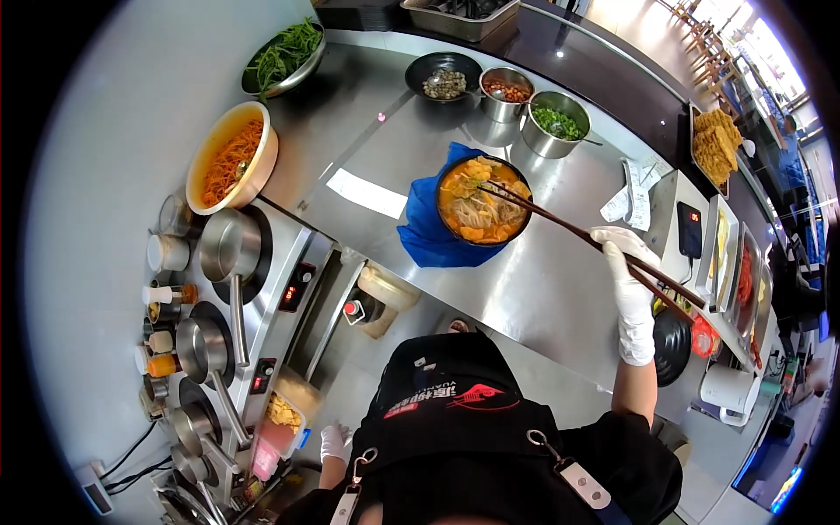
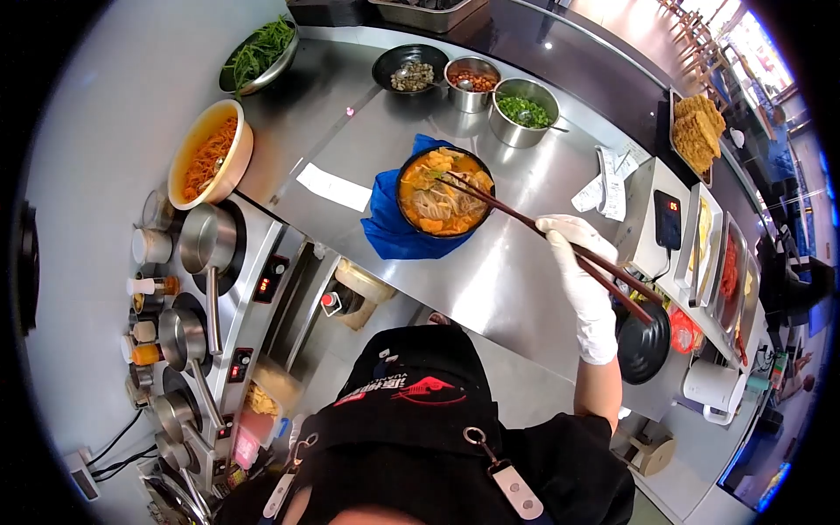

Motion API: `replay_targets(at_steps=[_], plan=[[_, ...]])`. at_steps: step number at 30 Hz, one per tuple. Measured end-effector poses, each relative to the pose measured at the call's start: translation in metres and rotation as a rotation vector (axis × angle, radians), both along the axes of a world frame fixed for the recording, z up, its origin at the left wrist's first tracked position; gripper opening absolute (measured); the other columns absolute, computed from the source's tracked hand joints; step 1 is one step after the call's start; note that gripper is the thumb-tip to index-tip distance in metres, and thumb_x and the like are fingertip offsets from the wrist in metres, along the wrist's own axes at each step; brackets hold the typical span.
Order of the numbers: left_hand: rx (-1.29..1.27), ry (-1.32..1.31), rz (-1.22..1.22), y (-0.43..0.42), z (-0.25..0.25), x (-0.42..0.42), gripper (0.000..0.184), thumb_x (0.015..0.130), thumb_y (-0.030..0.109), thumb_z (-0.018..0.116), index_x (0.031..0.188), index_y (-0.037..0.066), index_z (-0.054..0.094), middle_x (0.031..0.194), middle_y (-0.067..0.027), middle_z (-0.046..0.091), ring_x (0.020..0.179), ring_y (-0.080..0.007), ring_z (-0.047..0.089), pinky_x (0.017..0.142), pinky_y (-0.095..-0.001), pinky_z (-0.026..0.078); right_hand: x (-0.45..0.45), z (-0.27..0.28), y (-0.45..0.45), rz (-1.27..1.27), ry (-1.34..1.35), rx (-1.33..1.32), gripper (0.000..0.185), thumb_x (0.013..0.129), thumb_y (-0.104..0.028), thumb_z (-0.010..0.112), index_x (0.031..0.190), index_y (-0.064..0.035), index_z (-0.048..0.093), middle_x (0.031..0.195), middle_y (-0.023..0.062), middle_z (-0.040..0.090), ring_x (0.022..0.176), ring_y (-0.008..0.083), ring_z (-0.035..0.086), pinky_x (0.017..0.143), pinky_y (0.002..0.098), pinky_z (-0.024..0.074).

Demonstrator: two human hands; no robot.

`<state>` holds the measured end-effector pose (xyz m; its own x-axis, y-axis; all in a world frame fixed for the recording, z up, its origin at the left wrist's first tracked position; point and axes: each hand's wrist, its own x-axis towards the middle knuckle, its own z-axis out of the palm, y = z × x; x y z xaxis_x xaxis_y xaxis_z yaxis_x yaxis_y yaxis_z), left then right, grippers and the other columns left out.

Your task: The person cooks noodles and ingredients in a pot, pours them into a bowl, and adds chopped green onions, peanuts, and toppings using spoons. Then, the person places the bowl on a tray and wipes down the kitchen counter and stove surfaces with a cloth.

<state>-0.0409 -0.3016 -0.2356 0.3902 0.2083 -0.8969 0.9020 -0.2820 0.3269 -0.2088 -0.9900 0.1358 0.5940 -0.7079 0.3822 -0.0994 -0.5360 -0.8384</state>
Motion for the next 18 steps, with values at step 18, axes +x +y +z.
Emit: replay_targets(at_steps=[18], plan=[[-0.181, 0.003, -0.08, -0.013, -0.013, 0.015, 0.03, 0.093, 0.033, 0.052, 0.093, 0.004, 0.055, 0.075, -0.0147, 0.064, 0.057, -0.0253, 0.062, 0.047, -0.0355, 0.051, -0.043, -0.029, -0.015, -0.252, -0.11, 0.175, 0.014, 0.092, -0.008, 0.062, 0.092, 0.0048, 0.069, 0.092, 0.0099, 0.068, 0.083, 0.0168, 0.064, 0.079, 0.0293, 0.0512]])
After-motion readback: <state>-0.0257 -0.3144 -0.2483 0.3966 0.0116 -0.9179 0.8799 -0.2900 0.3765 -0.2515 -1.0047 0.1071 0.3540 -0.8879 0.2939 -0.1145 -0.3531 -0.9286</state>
